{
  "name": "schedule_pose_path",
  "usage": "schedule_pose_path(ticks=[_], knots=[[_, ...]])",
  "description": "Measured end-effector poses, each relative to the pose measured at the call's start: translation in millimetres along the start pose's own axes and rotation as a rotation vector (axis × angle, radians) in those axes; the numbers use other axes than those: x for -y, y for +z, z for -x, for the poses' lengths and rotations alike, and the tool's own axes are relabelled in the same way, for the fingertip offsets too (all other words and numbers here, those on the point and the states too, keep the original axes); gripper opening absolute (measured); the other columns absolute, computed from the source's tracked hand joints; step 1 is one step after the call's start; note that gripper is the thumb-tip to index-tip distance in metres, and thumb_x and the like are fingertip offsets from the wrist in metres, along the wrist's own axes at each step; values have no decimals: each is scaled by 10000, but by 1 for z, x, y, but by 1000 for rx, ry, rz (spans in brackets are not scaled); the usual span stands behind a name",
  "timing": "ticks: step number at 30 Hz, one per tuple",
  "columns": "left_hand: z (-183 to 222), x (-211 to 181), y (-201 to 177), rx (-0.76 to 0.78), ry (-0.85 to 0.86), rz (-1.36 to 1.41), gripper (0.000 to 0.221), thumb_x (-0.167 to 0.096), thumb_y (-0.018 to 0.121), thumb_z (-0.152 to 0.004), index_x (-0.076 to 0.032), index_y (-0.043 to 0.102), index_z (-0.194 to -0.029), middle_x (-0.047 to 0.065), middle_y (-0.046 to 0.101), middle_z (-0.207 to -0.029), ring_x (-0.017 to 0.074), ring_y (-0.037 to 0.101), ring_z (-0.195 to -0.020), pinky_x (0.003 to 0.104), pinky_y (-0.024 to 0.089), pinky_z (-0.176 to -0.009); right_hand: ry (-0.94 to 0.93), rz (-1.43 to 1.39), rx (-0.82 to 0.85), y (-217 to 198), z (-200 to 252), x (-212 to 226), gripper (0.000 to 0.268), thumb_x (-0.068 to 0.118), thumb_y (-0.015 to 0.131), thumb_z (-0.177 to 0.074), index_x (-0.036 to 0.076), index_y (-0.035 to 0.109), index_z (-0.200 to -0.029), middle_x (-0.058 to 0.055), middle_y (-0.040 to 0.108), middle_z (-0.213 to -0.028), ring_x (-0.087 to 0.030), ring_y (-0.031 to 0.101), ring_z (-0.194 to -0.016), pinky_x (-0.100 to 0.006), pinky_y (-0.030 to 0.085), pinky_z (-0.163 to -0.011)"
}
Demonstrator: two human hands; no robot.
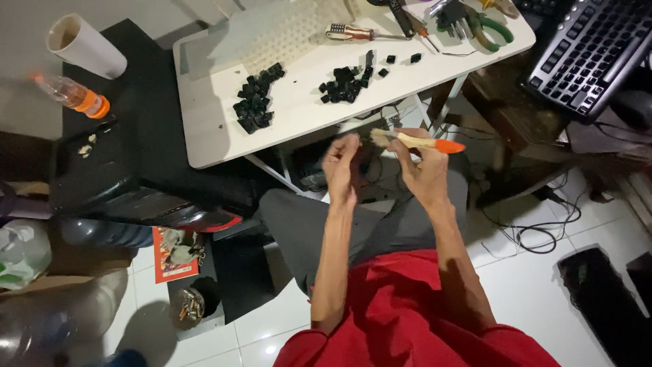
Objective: Cleaning individual mechanical keyboard switches using a small paintbrush to remove dust and debris.
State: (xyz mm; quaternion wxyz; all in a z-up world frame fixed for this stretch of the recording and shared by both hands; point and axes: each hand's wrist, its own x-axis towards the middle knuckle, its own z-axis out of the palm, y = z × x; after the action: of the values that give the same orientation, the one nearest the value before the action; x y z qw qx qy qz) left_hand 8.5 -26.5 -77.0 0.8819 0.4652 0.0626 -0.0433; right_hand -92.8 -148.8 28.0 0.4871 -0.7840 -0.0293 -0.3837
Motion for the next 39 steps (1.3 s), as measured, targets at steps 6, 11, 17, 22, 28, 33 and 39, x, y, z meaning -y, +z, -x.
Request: schedule_pose_path(ticks=[6, 11, 17, 22, 28, 33, 39], knots=[[-38, -77, 9, -9, 700, -751, 119, -172, 731, -994, -129, 778, -1094, 38, 709, -1059, 205, 730, -949, 343, 586, -851, 2, 34, -6, -11, 3, -15, 129, -12, 701, -1040, -8, 719, -1167, -237, 726, -892, -521, 702, -839, -461, 596, -653], [-90, -74, -5, 87, 794, -1023, 111, -71, 710, -979, -55, 750, -1081, 53, 635, -1017, 292, 730, -926, 364, 616, -817, 11, -4, -2, -8, 2, -12, 135, 8, 695, -1051, -11, 706, -1184, -259, 705, -892, -564, 657, -799, -501, 598, -627], [-95, -77, 5, 115, 732, -1106, 141, -105, 749, -945, -49, 744, -1074, 77, 660, -986, 291, 736, -953, 361, 629, -814, 33, 24, 5, -8, 4, -12, 121, 42, 733, -1042, 23, 737, -1162, -230, 718, -895, -516, 692, -801, -448, 585, -611], [-123, -81, -6, 114, 768, -1092, 211, -221, 743, -975, -72, 731, -1124, 93, 675, -1024, 324, 694, -1051, 436, 600, -892, 22, 83, -1, -11, 8, -26, 92, 58, 731, -1063, 47, 758, -1151, -177, 723, -896, -436, 693, -678, -376, 552, -556], [-171, -111, -17, -69, 1152, -1413, 225, -42, 772, -817, -41, 737, -1039, 87, 598, -1038, 300, 510, -1084, 454, 383, -1080, 156, -27, 35, -14, 8, -18, 166, -29, 710, -1027, -78, 661, -1178, -95, 704, -861, -124, 669, -732, -208, 381, -551], [-199, -107, -23, 6, 1152, -1633, 204, -100, 810, -834, 4, 768, -1005, 96, 506, -1084, 296, 487, -1111, 625, 167, -1212, 95, 4, 23, -10, 4, -14, 139, 15, 724, -1014, -93, 711, -1101, -122, 730, -1021, -150, 642, -714, -246, 442, -551], [-212, -97, -28, 13, 1174, -1703, 76, -94, 736, -884, -57, 750, -819, 50, 567, -1050, 285, 478, -1121, 661, 95, -1212, 68, -15, 23, -12, 1, -14, 109, -53, 714, -991, -108, 703, -1085, -128, 727, -1049, -149, 630, -711, -243, 414, -568]])
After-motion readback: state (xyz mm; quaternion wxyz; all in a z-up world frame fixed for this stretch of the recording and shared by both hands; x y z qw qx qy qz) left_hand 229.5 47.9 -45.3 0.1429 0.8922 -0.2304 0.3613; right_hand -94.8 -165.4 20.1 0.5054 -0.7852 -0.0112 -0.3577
